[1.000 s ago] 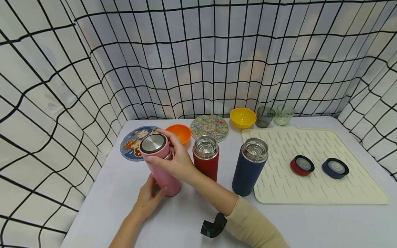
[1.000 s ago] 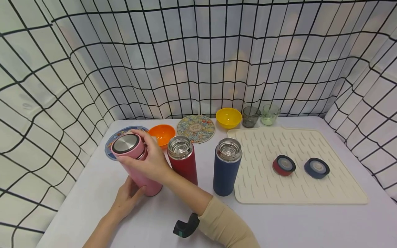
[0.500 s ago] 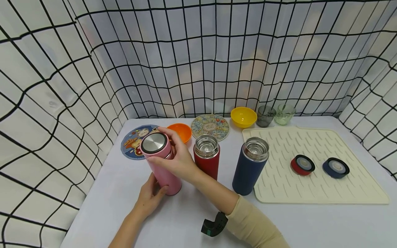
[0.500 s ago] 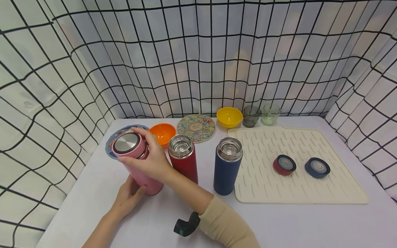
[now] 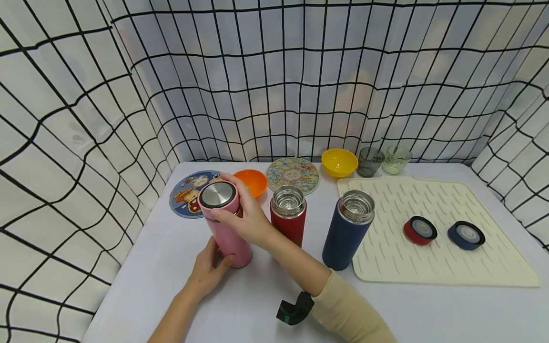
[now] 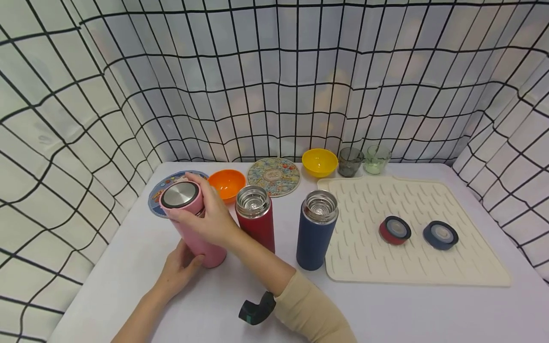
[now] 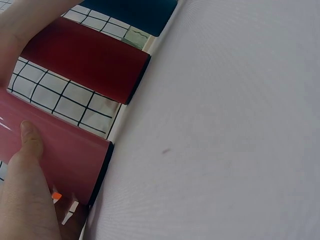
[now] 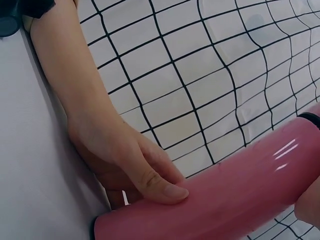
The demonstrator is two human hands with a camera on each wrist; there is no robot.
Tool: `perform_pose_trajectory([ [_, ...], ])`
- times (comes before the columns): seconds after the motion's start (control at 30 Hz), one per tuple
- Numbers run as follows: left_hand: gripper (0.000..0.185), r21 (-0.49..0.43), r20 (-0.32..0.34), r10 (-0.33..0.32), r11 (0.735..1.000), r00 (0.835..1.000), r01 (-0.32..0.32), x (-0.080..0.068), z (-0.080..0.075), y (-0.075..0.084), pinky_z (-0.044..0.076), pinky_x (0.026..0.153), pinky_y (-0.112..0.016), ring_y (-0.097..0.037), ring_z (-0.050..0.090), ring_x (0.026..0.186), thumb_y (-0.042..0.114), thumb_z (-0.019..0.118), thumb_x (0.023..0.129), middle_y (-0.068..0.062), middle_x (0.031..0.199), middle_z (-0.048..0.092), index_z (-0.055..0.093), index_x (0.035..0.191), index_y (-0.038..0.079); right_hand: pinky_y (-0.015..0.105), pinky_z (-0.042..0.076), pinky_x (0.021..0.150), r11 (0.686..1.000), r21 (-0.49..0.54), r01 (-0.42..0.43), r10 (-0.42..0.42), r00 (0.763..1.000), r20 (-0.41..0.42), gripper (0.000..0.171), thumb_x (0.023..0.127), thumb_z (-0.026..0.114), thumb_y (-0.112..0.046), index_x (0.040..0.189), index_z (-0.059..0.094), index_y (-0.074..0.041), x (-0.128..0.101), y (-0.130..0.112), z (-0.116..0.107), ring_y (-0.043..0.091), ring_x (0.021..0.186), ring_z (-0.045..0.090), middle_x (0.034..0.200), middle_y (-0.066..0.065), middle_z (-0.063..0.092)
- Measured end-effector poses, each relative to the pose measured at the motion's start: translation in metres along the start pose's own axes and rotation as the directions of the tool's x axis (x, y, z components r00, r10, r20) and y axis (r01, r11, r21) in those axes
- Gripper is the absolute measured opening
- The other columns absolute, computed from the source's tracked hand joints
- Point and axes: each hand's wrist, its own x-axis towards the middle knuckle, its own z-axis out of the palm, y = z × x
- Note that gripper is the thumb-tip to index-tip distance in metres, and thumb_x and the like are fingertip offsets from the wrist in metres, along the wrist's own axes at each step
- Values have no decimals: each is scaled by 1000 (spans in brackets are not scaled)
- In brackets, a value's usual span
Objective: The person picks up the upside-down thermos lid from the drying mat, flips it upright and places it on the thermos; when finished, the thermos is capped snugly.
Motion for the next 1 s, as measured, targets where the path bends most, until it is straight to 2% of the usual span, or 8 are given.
perform_pose_trajectory([
  [0.13,60,-13,10,-8,1000,1000,8,1,0,1,45,92,-38,-25,54,112,16,67,83,-9,124,55,37,133,7,28,43,94,998,51,-28,28,1000,-5,60,86,59,-7,139,31,-11,0,0,-1,13,113,48,130,10,44],
  [0.23,61,-17,17,-13,1000,1000,14,1,1,4,45,93,-36,-24,53,113,16,68,82,-10,125,54,36,134,7,28,47,89,998,51,-48,51,997,-56,63,79,68,-2,133,36,-9,1,1,2,13,110,50,126,9,46],
  [0.37,64,-16,20,-16,1000,1000,16,1,1,5,44,94,-33,-23,52,114,13,69,81,-9,127,53,35,135,8,27,47,88,999,-14,-53,51,994,-94,68,74,73,-2,131,36,-8,2,0,4,14,109,50,125,8,46],
  [0.47,65,-12,20,-16,1000,1000,17,1,0,4,44,93,-38,-25,52,114,10,69,81,-10,127,53,34,136,8,25,43,92,998,-45,-49,46,996,-72,59,82,65,-7,134,37,-8,1,-2,2,14,112,48,128,8,45],
  [0.57,64,1,17,-22,1000,1000,22,1,0,3,44,93,-40,-25,53,113,11,69,81,-10,125,54,35,135,7,25,41,96,999,-22,-31,30,999,-37,50,88,54,-10,135,37,-6,0,-2,0,15,114,46,129,10,46],
  [0.67,60,10,10,-26,1000,1000,26,1,0,1,44,93,-37,-24,54,112,12,69,81,-9,123,55,37,132,7,27,43,94,999,43,-29,31,999,-40,49,87,57,-11,131,39,-5,2,-1,0,15,111,49,125,10,48],
  [0.8,59,0,4,-14,1000,1000,14,1,0,1,45,93,-36,-24,54,111,13,69,81,-9,122,56,38,131,6,28,46,90,997,66,-40,44,997,-65,52,82,65,-10,127,39,-8,3,0,2,13,108,51,122,7,48],
  [1.0,62,-15,14,-22,1000,1000,23,1,-1,4,45,93,-39,-24,53,113,13,68,82,-9,125,54,35,134,8,28,38,99,999,44,11,-11,1000,-1,48,90,47,-14,134,35,-1,2,0,-1,17,115,46,130,16,45],
])
